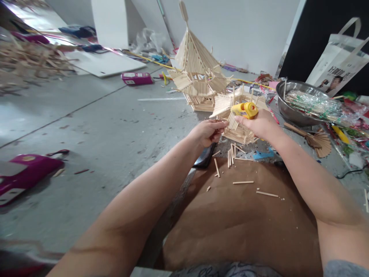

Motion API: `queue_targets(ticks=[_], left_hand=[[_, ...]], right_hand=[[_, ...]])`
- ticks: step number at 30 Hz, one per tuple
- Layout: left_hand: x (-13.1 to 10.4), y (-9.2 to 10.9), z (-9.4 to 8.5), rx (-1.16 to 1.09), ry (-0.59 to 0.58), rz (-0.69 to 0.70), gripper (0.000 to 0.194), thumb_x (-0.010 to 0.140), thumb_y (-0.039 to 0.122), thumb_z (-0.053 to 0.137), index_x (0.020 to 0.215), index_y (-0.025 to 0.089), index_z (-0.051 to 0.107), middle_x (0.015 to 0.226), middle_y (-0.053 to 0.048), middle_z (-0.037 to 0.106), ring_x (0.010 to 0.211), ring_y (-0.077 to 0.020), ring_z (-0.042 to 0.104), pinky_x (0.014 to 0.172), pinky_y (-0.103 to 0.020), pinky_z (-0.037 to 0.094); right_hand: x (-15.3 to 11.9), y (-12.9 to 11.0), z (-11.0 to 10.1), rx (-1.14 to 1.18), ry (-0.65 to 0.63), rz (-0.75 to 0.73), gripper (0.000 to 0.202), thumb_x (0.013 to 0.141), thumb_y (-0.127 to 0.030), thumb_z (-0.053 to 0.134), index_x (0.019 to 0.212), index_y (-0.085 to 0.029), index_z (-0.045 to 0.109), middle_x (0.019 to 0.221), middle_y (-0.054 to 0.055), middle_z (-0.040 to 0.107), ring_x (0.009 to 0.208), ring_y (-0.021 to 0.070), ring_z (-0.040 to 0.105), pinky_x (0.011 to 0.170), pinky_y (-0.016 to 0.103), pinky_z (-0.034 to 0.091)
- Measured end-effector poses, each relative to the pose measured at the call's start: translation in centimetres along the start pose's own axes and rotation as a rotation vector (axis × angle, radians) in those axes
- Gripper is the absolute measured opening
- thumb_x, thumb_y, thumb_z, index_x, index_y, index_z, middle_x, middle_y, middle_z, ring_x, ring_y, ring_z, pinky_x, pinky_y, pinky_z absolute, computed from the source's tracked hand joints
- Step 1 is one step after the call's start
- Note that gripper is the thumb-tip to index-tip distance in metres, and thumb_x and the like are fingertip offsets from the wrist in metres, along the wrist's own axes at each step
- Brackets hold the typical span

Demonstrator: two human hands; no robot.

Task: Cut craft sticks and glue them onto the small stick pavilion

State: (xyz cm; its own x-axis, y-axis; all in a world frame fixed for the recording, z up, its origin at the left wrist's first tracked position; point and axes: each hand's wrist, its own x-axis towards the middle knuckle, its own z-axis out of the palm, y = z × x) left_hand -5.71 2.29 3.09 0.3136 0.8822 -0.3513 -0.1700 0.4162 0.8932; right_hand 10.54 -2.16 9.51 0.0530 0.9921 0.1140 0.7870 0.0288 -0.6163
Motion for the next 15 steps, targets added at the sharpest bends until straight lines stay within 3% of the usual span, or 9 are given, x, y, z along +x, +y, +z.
queue_targets(ticks=[9, 15], left_hand=[[-0.2, 0.3, 0.1, 0.044, 0.007, -0.031, 0.021, 0.067, 0.018, 0.064, 0.059, 0.015, 0.045, 0.04, 0.008, 0.041, 0.025, 0.0, 0.025, 0.03, -0.016, 0.011], [0.1, 0.0, -0.3, 0.033, -0.01, -0.023, 0.018, 0.065, 0.02, 0.065, 0.064, 0.015, 0.048, 0.043, 0.007, 0.043, 0.025, -0.0005, 0.025, 0.03, -0.016, 0.01]], right_hand=[[0.0, 0.2, 0.1, -0.011, 0.02, -0.039, 0.034, 0.064, -0.05, 0.061, 0.064, -0.017, 0.061, 0.051, 0.002, 0.05, 0.055, 0.0153, 0.052, 0.048, 0.027, 0.038], [-0.6, 1.4, -0.5, 0.249, 0.033, -0.043, 0.03, 0.065, -0.047, 0.063, 0.061, -0.018, 0.058, 0.048, -0.001, 0.053, 0.034, 0.0074, 0.043, 0.033, 0.022, 0.033]])
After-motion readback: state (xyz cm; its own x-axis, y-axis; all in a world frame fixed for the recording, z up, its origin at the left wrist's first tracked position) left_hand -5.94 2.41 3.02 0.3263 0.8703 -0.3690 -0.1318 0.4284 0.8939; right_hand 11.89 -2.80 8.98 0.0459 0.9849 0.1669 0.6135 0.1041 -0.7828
